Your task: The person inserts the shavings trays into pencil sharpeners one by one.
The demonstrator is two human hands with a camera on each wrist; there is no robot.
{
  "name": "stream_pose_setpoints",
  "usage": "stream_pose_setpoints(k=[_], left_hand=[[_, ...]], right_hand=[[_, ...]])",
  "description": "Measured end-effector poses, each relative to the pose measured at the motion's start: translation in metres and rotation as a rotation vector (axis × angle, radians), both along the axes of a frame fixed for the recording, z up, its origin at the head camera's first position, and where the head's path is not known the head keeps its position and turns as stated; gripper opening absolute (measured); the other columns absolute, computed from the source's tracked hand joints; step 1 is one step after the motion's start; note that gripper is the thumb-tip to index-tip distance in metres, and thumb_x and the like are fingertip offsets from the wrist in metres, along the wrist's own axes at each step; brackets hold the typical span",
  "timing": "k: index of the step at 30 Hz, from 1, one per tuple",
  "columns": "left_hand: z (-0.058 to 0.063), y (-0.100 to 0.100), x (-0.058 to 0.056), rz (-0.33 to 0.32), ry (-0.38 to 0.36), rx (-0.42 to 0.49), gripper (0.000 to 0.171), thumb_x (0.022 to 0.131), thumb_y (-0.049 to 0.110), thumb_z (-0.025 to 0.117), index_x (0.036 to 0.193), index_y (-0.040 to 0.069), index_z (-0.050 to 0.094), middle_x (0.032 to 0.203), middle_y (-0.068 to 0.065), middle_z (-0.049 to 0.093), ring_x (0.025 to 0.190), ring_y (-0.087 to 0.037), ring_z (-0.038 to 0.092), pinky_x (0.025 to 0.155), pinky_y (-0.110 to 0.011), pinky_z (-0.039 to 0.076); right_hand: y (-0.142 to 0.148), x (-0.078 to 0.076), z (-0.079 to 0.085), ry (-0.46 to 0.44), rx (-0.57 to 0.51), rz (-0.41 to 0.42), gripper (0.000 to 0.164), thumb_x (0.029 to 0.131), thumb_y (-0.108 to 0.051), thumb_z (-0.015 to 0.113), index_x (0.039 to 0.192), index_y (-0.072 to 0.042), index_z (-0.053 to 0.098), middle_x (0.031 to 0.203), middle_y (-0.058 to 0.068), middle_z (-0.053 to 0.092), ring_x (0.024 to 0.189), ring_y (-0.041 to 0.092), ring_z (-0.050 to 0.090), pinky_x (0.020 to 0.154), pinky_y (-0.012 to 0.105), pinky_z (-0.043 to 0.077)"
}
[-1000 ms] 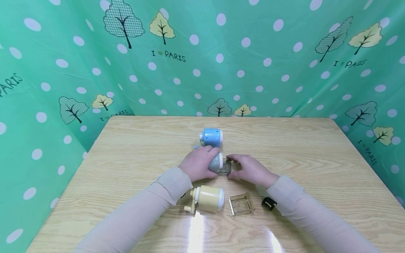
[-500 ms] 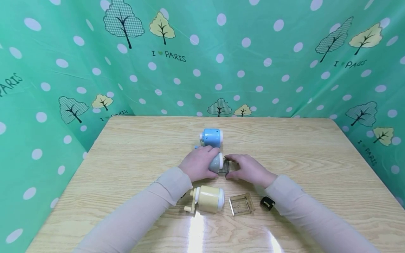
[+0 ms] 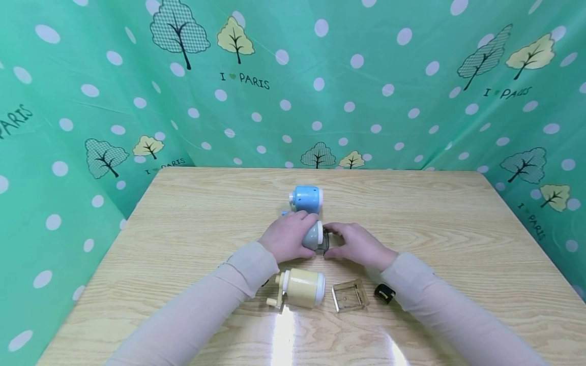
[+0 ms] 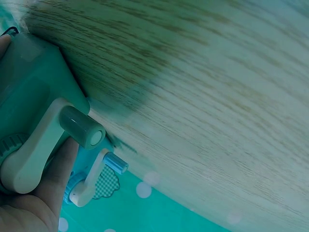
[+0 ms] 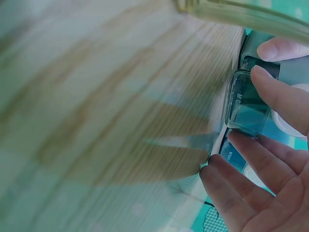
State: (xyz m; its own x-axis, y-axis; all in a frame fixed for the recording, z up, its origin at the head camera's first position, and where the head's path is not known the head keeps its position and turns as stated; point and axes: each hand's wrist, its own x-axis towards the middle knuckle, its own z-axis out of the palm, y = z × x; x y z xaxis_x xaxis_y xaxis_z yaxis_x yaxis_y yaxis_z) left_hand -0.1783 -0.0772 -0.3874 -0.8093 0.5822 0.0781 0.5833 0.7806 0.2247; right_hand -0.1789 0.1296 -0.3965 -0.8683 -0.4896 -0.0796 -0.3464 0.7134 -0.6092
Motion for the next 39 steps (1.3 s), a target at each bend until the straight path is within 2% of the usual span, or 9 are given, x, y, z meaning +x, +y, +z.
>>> stream_pose_setpoints(k=[19, 39], left_hand=[[0.0011, -0.0002, 0.0001, 0.002, -0.017, 0.011, 0.071, 0.071, 0.04, 0.084, 0.131, 0.013, 0.059, 0.115, -0.007, 0.064, 0.1, -0.023, 0.061, 0.088, -0.04, 0.054], [0.0032, -0.0009, 0.0005, -0.002, -0.028, 0.019, 0.07, 0.071, 0.042, 0.084, 0.129, 0.012, 0.059, 0.114, -0.008, 0.064, 0.1, -0.025, 0.061, 0.087, -0.042, 0.055]], right_hand=[[-0.0068, -0.0041, -0.0016, 0.017, -0.006, 0.034, 0.071, 0.075, -0.03, 0.083, 0.135, 0.001, 0.063, 0.134, 0.018, 0.065, 0.127, 0.039, 0.057, 0.108, 0.053, 0.043], [-0.0064, -0.0049, -0.0026, 0.056, -0.025, 0.082, 0.062, 0.078, -0.026, 0.081, 0.13, 0.003, 0.065, 0.129, 0.022, 0.067, 0.12, 0.039, 0.062, 0.103, 0.051, 0.048]])
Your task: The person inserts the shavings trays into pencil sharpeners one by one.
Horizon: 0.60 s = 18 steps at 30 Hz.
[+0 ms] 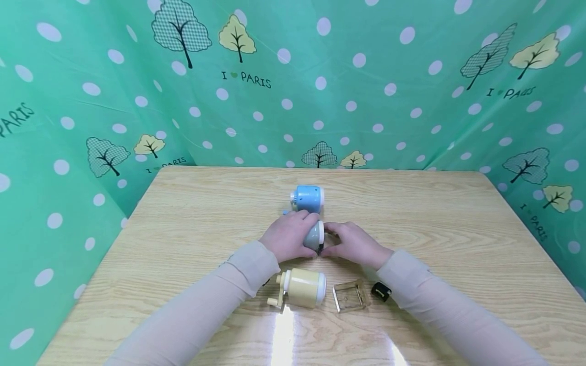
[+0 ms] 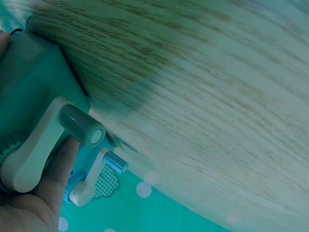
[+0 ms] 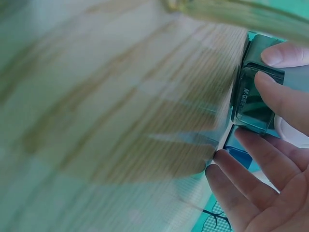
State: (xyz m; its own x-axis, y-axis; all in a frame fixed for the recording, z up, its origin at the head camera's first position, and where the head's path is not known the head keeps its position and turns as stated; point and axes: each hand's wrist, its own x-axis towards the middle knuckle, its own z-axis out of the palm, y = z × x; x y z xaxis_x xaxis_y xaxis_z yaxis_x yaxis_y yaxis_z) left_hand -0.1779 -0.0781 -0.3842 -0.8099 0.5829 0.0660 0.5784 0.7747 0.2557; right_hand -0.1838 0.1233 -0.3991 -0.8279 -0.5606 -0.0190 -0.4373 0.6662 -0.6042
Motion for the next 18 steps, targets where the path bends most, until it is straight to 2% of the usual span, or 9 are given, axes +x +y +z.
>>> stream_pose_setpoints(k=[11, 18], left_hand=[[0.0, 0.0006, -0.0008, 0.004, -0.007, -0.002, 0.07, 0.071, 0.042, 0.085, 0.129, 0.012, 0.059, 0.114, -0.008, 0.064, 0.099, -0.025, 0.061, 0.086, -0.042, 0.055], [0.0013, 0.0009, -0.0003, 0.004, -0.012, -0.006, 0.071, 0.071, 0.043, 0.084, 0.13, 0.011, 0.059, 0.114, -0.008, 0.064, 0.1, -0.026, 0.06, 0.086, -0.041, 0.054]], right_hand=[[-0.0013, -0.0003, 0.0003, 0.039, -0.001, 0.012, 0.06, 0.076, -0.025, 0.082, 0.126, 0.005, 0.066, 0.126, 0.023, 0.068, 0.119, 0.037, 0.063, 0.103, 0.05, 0.048], [-0.0061, -0.0019, -0.0011, 0.006, -0.023, -0.003, 0.06, 0.075, -0.024, 0.082, 0.127, 0.003, 0.067, 0.126, 0.019, 0.07, 0.12, 0.035, 0.063, 0.104, 0.048, 0.048]])
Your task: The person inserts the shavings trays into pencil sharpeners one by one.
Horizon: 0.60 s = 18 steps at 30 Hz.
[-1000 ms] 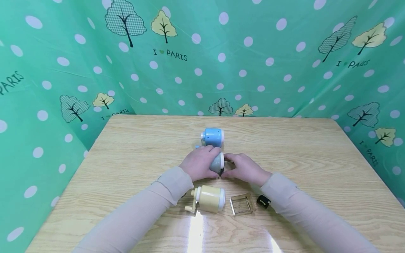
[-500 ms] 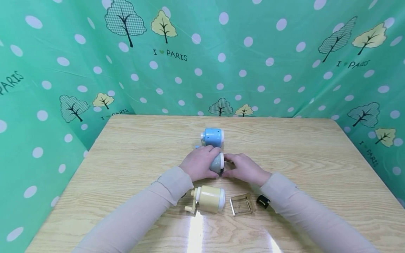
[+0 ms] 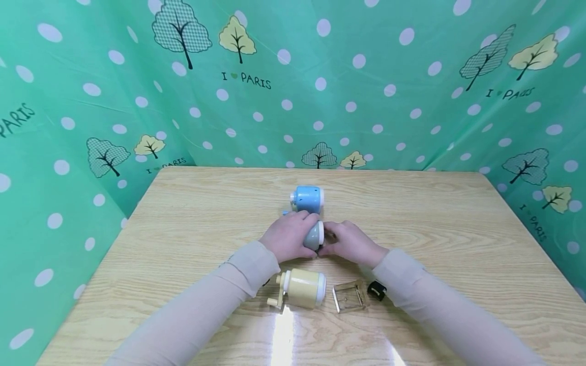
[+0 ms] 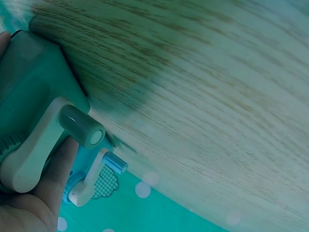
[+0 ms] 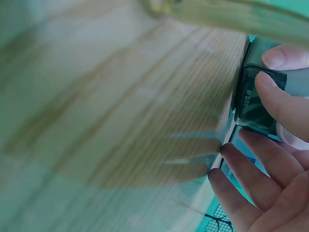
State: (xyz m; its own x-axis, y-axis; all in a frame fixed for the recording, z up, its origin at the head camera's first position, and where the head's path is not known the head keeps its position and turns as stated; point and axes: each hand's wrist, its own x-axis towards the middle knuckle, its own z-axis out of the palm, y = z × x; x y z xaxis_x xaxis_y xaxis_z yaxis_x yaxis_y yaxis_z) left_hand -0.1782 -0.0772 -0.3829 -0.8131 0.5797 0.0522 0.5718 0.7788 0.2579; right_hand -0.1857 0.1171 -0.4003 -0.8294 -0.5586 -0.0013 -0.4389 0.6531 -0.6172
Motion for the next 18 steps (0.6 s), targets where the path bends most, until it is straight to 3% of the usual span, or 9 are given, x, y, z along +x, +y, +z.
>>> stream_pose_setpoints(k=[18], left_hand=[[-0.0026, 0.0003, -0.0005, 0.002, 0.016, 0.001, 0.072, 0.071, 0.042, 0.084, 0.131, 0.011, 0.059, 0.115, -0.008, 0.064, 0.101, -0.025, 0.06, 0.087, -0.041, 0.054]], right_hand=[[-0.0055, 0.0008, -0.0005, -0.019, -0.001, -0.026, 0.058, 0.075, -0.022, 0.083, 0.126, 0.002, 0.067, 0.123, 0.017, 0.071, 0.118, 0.033, 0.065, 0.103, 0.046, 0.049]])
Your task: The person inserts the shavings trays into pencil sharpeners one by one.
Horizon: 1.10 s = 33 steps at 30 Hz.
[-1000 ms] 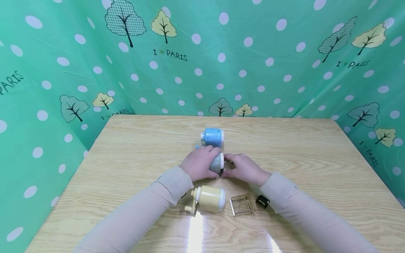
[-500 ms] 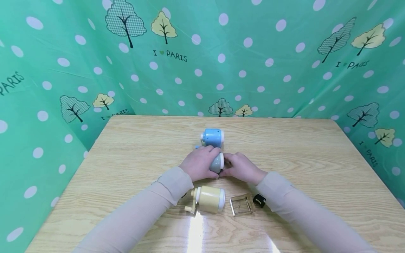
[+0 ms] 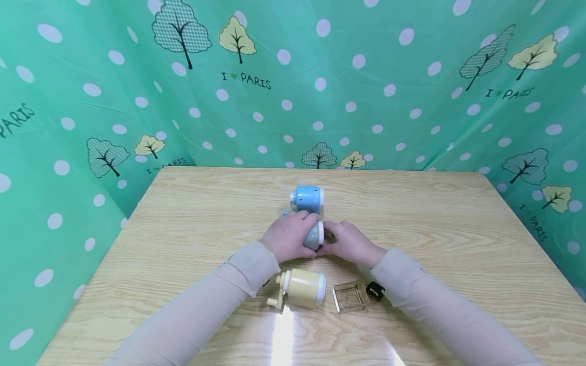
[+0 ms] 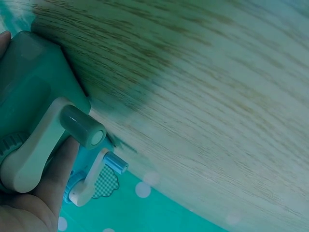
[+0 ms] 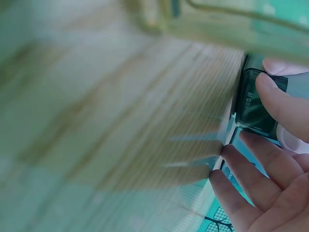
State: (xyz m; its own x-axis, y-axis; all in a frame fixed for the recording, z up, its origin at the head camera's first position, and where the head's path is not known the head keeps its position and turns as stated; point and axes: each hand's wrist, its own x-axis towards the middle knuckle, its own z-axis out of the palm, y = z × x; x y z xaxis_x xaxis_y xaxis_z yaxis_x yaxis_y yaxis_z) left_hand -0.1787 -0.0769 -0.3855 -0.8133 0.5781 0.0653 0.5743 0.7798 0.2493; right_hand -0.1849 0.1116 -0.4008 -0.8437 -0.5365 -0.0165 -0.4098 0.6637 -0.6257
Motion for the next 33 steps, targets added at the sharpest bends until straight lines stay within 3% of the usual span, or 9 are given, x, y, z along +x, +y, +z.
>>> stream_pose_setpoints(k=[20, 33], left_hand=[[0.0012, -0.0004, 0.001, -0.001, -0.009, -0.012, 0.079, 0.072, 0.044, 0.084, 0.137, 0.01, 0.057, 0.119, -0.008, 0.064, 0.104, -0.025, 0.06, 0.09, -0.041, 0.054], [0.0032, -0.0043, 0.0023, -0.043, 0.038, -0.052, 0.087, 0.07, 0.051, 0.082, 0.141, 0.009, 0.054, 0.122, -0.009, 0.062, 0.105, -0.026, 0.058, 0.084, -0.042, 0.057]], right_hand=[[0.0021, 0.002, -0.0007, -0.024, -0.009, -0.009, 0.06, 0.077, -0.025, 0.081, 0.129, 0.001, 0.065, 0.125, 0.018, 0.07, 0.119, 0.033, 0.064, 0.103, 0.047, 0.049], [0.0064, 0.0032, 0.0006, -0.025, -0.015, 0.0, 0.061, 0.079, -0.026, 0.081, 0.129, 0.004, 0.064, 0.125, 0.02, 0.07, 0.118, 0.034, 0.064, 0.102, 0.047, 0.049]])
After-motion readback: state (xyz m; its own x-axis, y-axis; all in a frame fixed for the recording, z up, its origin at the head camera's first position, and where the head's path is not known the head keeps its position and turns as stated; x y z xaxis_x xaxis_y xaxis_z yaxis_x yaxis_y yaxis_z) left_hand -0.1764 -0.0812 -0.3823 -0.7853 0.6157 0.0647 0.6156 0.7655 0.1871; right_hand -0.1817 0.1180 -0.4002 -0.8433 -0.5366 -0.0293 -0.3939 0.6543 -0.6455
